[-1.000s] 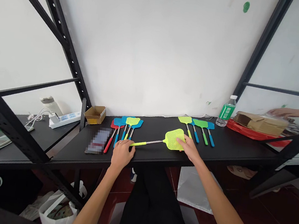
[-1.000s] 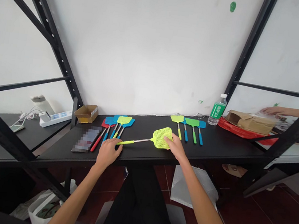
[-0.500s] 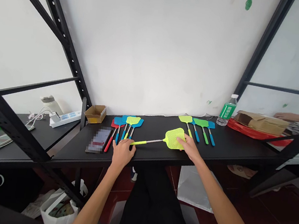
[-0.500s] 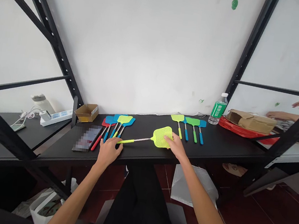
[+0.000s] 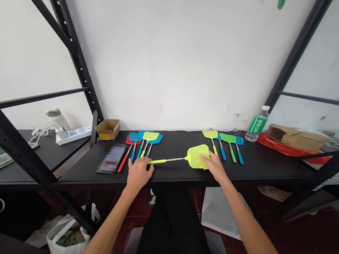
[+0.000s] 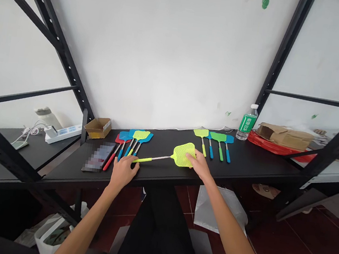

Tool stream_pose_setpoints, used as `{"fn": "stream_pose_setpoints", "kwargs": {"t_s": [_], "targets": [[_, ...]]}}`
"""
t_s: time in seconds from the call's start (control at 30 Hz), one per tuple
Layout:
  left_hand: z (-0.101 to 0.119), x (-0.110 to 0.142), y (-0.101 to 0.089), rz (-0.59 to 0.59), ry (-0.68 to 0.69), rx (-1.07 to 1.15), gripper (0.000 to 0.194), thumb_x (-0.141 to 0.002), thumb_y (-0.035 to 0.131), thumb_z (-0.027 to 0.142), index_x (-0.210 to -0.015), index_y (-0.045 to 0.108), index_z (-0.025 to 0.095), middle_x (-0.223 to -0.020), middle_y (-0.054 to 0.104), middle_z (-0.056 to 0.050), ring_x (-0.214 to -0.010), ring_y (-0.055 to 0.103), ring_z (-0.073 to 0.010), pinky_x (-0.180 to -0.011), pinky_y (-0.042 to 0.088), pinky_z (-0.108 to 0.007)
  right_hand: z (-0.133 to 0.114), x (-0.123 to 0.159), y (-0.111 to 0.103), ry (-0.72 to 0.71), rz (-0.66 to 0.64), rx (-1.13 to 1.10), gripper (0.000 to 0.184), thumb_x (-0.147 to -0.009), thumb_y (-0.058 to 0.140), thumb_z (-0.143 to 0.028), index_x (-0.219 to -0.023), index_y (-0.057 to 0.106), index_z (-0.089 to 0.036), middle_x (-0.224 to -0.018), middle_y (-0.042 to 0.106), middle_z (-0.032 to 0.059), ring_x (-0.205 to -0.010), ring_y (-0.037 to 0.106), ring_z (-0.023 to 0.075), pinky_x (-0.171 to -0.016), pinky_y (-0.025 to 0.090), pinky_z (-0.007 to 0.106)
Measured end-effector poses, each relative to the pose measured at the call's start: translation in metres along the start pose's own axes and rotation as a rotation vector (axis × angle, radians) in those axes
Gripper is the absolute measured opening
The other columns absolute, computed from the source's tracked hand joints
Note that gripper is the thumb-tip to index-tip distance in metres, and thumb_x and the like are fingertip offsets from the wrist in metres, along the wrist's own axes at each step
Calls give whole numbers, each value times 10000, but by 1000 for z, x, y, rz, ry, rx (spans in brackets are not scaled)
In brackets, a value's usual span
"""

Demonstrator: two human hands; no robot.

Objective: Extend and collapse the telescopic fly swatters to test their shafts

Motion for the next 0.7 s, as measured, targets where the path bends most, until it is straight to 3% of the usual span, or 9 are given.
{"fn": "stream_pose_setpoints", "kwargs": {"t_s": [0.2,0.5,0.7], "targets": [[2,0,-3,0,0,-6,228,-909,504,243,-1032,695,228,-1134,736,-96,-1108,641,-323,-1113,271,-675,4,-2,0,2,1,-11,380,-834,664,-438,-1112,673,-178,-1024,735,111,-743,673,219,-475,475,255],[1,-1,-1,20,19,-16,239,-904,502,246,-1022,711,243,-1116,741,-74,-1100,656,-294,-1109,365,-503,4,-3,-1,9,8,-3,369,-835,664,-436,-1105,671,-184,-1023,742,111,-749,681,225,-482,486,257],[1,-1,-2,26,20,-10,240,-902,506,244,-1023,714,238,-1108,744,-67,-1082,659,-291,-1096,383,-484,4,-3,0,18,11,-9,368,-829,672,-420,-1106,670,-177,-1014,740,115,-753,679,228,-469,478,253]]}}
Point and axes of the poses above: each hand's wrist, its own x-axis away from the middle knuckle, its own y-axis out of the palm, z = x × y, the point moved 6 cm from there along -x, towards the middle knuckle
